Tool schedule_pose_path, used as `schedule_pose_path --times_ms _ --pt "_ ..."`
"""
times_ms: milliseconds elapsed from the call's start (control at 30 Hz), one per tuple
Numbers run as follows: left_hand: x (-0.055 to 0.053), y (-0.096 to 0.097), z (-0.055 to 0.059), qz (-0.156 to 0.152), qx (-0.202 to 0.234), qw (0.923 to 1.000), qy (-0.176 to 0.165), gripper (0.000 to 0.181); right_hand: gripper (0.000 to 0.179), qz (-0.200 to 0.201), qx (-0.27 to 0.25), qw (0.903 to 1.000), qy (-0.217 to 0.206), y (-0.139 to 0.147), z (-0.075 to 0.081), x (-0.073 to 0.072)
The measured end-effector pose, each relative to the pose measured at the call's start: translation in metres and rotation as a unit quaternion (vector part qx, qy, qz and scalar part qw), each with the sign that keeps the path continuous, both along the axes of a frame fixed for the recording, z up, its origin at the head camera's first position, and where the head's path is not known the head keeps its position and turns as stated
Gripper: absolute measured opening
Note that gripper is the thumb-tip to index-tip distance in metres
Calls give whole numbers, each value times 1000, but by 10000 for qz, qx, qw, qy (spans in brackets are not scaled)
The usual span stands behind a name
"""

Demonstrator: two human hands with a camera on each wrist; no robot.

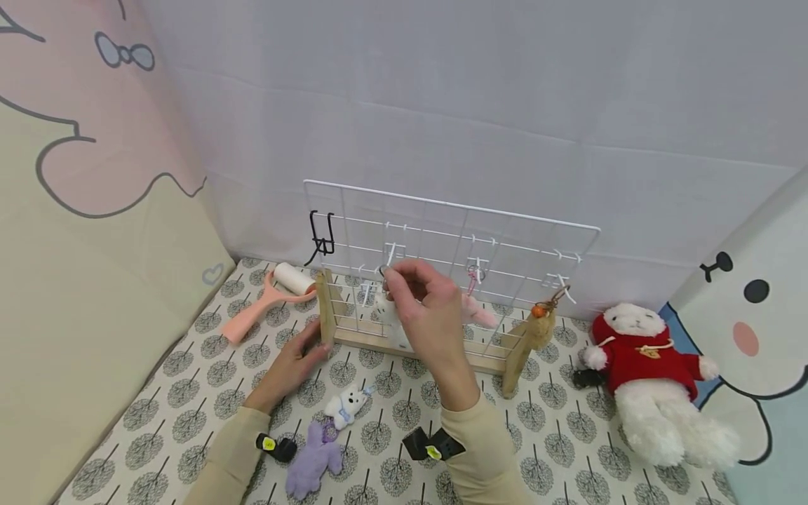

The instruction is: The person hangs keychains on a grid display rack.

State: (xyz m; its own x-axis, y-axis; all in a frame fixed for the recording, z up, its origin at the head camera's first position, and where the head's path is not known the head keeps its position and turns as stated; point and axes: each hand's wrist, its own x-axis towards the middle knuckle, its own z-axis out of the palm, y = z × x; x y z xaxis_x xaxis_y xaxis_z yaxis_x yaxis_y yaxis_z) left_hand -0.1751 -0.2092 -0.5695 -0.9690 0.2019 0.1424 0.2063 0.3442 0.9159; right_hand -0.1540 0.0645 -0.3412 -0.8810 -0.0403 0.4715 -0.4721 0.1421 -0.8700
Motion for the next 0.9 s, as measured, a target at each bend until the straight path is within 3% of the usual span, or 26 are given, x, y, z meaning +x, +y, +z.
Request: schedule_pose_path --times_ms 633,900 --pt "1 -1 -1 24 -99 9999 105 69 9 -71 -422 9990 -151 -5 -15 -7" --pt "-1 -2 0 1 -10 9999 154 68 7 -390 -596 9974 -124 -5 -28 3"
